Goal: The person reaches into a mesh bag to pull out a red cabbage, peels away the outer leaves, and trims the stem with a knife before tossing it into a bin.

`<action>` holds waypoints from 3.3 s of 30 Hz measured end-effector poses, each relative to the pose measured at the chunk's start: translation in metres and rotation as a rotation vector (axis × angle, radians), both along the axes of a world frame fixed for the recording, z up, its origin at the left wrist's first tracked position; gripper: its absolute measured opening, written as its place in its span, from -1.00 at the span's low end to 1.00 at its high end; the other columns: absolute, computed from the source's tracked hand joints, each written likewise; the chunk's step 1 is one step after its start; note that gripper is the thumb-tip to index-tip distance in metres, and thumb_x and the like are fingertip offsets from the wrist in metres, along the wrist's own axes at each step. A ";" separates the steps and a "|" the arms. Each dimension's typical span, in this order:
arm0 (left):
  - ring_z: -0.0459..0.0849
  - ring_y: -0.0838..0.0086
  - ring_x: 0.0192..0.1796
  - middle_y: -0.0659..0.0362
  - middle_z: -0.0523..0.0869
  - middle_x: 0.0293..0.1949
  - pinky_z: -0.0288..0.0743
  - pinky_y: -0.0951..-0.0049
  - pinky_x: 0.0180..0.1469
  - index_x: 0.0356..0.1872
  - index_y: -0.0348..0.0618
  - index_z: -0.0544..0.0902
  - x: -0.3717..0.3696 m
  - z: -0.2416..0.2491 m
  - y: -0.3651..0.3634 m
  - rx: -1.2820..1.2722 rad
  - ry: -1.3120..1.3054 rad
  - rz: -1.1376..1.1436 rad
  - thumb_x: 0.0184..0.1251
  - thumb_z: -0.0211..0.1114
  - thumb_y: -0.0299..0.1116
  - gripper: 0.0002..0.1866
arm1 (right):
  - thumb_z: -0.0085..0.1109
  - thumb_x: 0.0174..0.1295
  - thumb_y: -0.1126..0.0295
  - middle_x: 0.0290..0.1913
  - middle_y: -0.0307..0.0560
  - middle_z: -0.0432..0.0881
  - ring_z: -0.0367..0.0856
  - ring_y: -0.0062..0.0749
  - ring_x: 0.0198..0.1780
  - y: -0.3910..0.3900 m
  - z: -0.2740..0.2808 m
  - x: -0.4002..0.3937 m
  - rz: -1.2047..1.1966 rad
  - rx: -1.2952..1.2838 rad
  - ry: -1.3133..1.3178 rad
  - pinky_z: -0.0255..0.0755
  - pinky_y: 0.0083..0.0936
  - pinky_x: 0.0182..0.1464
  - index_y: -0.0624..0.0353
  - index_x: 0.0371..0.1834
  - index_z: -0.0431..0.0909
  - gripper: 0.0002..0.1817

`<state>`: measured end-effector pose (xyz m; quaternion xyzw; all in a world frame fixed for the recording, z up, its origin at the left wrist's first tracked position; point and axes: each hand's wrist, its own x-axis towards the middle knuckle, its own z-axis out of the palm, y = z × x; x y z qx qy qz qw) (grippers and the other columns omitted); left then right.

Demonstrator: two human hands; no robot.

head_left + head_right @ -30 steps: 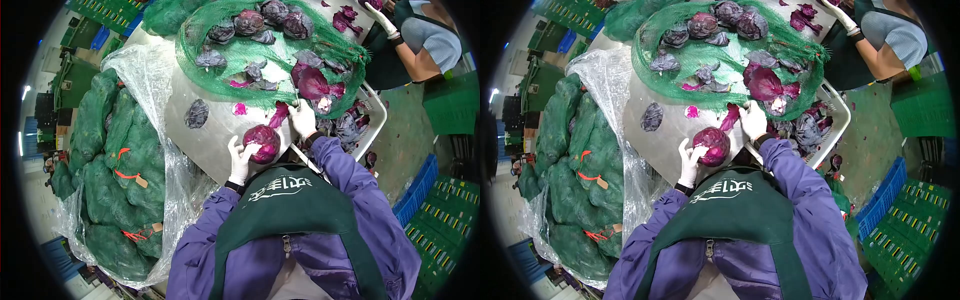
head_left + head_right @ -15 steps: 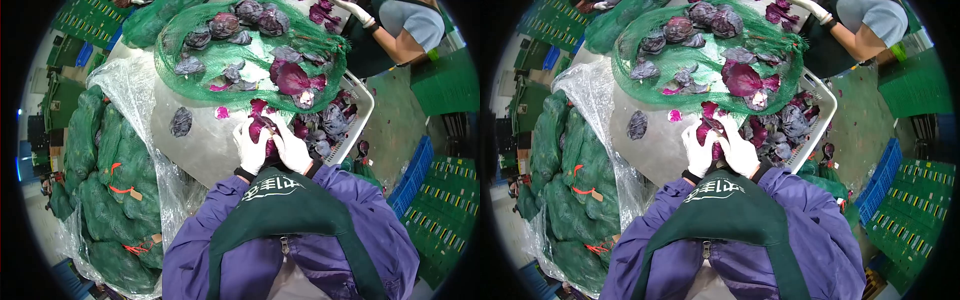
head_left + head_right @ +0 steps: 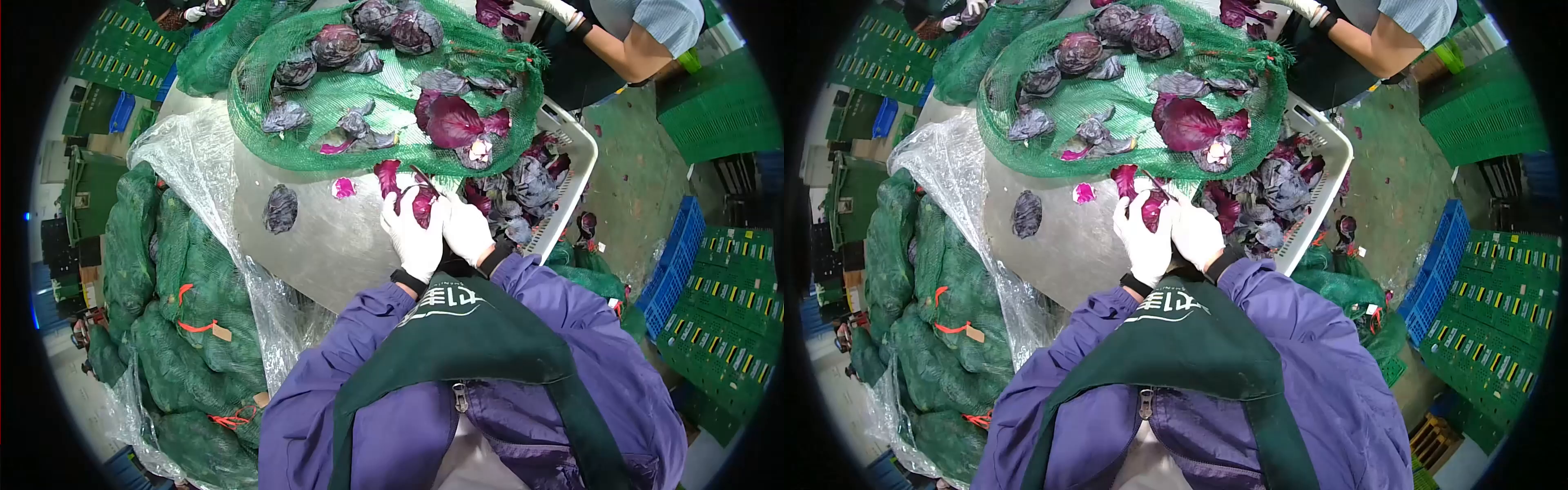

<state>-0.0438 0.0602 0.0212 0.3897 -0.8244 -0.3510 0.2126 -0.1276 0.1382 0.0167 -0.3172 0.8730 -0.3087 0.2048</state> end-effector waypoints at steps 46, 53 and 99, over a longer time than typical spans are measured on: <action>0.27 -0.01 0.33 -0.13 0.28 0.25 0.16 0.08 0.40 0.17 -0.14 0.48 0.024 -0.012 -0.013 0.097 0.214 -0.102 0.13 0.49 -0.17 -0.40 | 0.27 0.20 0.14 -0.19 0.29 0.66 0.63 0.18 -0.08 0.000 -0.041 -0.037 -0.026 -0.003 -0.039 0.50 -0.10 -0.04 0.31 -0.13 0.57 -0.60; 0.38 0.22 0.35 -0.09 0.32 0.35 0.27 0.21 0.40 0.30 -0.23 0.26 0.103 -0.049 -0.046 0.664 0.619 -0.086 0.30 0.35 -0.33 -0.38 | 0.23 0.23 0.09 -0.15 0.22 0.68 0.63 0.13 -0.04 -0.025 -0.064 -0.043 -0.010 0.048 -0.031 0.49 -0.12 0.02 0.21 -0.10 0.60 -0.61; 0.49 0.18 0.21 -0.05 0.48 0.15 0.33 0.21 0.31 0.26 -0.33 0.41 0.084 -0.038 -0.064 0.328 0.256 0.056 0.38 0.26 -0.32 -0.51 | 0.12 0.19 0.38 -0.51 -0.02 0.56 0.56 -0.43 -0.49 -0.015 -0.029 -0.037 -0.039 -0.265 -0.641 0.48 -0.42 -0.35 0.24 0.12 0.58 -0.59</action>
